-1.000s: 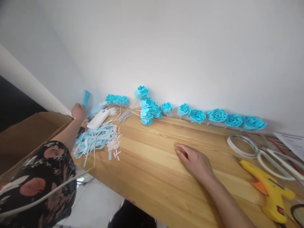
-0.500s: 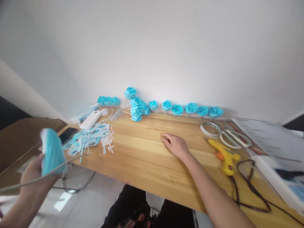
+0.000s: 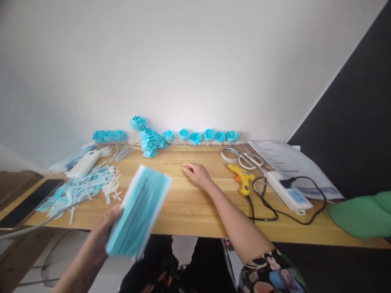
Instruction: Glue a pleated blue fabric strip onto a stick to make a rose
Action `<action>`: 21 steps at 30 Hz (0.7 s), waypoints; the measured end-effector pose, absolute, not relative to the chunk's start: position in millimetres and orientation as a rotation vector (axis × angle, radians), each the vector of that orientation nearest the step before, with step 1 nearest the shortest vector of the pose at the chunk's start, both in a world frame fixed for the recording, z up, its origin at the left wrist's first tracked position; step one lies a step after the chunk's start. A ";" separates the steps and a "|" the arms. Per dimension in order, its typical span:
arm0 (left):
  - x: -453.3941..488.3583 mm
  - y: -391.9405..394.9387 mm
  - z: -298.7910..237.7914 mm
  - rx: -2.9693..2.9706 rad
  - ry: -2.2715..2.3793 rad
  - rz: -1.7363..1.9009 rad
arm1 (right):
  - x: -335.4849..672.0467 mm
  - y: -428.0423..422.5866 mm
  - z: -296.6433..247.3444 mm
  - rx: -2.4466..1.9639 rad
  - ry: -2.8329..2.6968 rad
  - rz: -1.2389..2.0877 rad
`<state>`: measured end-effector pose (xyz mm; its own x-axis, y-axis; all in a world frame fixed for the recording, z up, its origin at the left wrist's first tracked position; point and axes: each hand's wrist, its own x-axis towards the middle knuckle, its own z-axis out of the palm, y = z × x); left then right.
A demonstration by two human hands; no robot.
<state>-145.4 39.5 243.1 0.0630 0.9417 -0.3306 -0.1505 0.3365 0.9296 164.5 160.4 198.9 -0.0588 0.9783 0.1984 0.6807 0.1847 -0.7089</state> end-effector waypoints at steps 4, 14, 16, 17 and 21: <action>-109.4 108.2 276.5 1.334 1.331 1.222 | 161.3 159.3 205.5 -1.332 -1.388 0.925; -17.2 188.2 239.4 2.181 0.975 0.760 | 150.2 157.1 208.6 -0.935 -0.878 1.348; -17.1 203.8 231.9 2.008 1.028 0.999 | 152.9 158.4 208.6 -0.961 -0.864 1.322; -18.2 211.0 227.5 1.905 1.028 1.066 | 153.7 158.2 209.9 -0.955 -0.873 1.324; -22.6 222.0 209.7 1.404 0.880 1.001 | 152.2 152.9 219.3 -0.898 -0.918 1.358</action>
<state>-22.6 222.0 209.7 0.3567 0.9304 0.0839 -0.0353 -0.0763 0.9965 152.2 152.9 219.3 0.0046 0.9998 0.0180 -0.3891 0.0183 -0.9210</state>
